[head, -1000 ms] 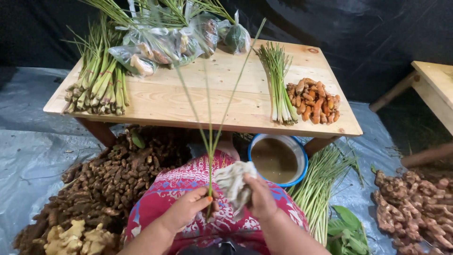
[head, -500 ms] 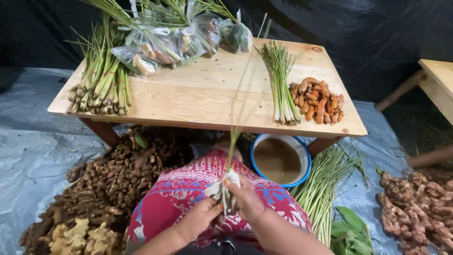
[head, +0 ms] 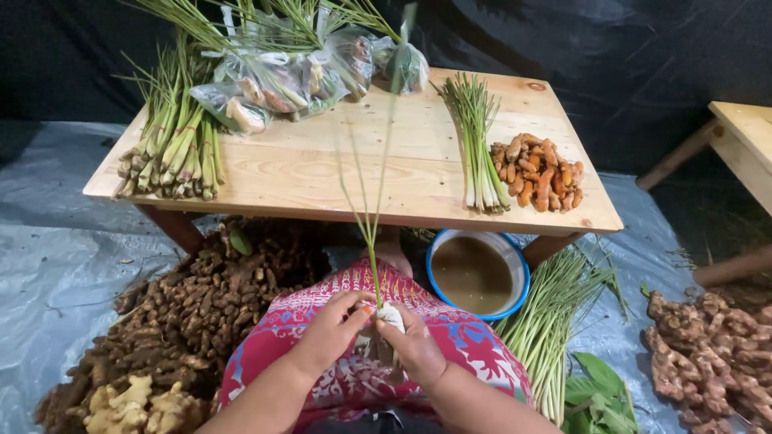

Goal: The person is cleaning lemongrass stalks by wiping them with a cloth and then sorting them into piles.

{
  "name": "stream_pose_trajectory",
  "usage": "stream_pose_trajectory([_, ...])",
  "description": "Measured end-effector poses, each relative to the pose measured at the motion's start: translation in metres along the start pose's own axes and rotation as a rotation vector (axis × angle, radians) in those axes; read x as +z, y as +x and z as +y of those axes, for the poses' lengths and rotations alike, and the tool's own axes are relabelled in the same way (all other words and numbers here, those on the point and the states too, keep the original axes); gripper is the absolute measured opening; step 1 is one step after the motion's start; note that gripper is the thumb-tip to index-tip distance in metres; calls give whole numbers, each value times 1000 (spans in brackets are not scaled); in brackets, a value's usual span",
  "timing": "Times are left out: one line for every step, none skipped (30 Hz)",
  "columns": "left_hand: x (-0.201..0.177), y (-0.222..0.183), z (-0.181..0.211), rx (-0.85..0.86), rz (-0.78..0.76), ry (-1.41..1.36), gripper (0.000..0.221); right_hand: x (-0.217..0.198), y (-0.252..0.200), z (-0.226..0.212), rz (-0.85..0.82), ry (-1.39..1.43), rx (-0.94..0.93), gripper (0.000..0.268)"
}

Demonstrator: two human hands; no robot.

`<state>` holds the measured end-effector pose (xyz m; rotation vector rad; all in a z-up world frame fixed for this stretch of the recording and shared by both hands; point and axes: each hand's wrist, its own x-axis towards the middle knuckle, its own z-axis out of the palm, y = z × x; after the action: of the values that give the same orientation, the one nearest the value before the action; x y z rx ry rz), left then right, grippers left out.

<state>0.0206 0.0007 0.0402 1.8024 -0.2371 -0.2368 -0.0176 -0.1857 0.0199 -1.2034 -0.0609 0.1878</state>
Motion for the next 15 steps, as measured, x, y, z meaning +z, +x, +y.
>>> stream_pose_trajectory([4,4,-1,54,-19,9,28,2,-2,0,1,-9,60,15])
stream_pose_trajectory([7,9,-2,108,-38,18,26,3,-3,-1,2,-18,120,19])
stream_pose_trajectory([10,11,3,111,-41,19,26,2,-3,-4,5,-18,116,19])
stream_pose_trajectory([12,14,8,125,-15,11,18,1,-3,-7,-7,-121,95,18])
stream_pose_trajectory([14,15,12,135,12,3,16,0,-4,-9,-19,-222,77,17])
stream_pose_trajectory([15,18,16,134,10,3,16,-5,-4,-8,-18,-221,78,17])
stream_pose_trajectory([15,22,20,141,45,-49,15,-9,-4,-6,-78,-151,89,15])
stream_pose_trajectory([15,25,23,148,81,-102,15,-14,-4,-5,-139,-81,99,15])
stream_pose_trajectory([15,28,26,144,80,-103,15,-17,-3,-3,-138,-79,103,15])
stream_pose_trajectory([16,31,30,146,74,-121,15,-20,-2,-1,-114,-74,110,17])
stream_pose_trajectory([17,33,33,147,68,-140,14,-23,-3,2,-89,-68,120,19])
stream_pose_trajectory([19,35,33,140,67,-142,14,-24,-4,-1,-88,-66,127,19])
stream_pose_trajectory([20,38,34,167,54,-173,13,-25,-4,-3,-89,-82,91,16])
stream_pose_trajectory([22,41,35,194,41,-205,13,-25,-4,-6,-89,-98,56,13])
stream_pose_trajectory([24,42,33,196,40,-205,13,-29,-3,-2,-89,-99,53,13])
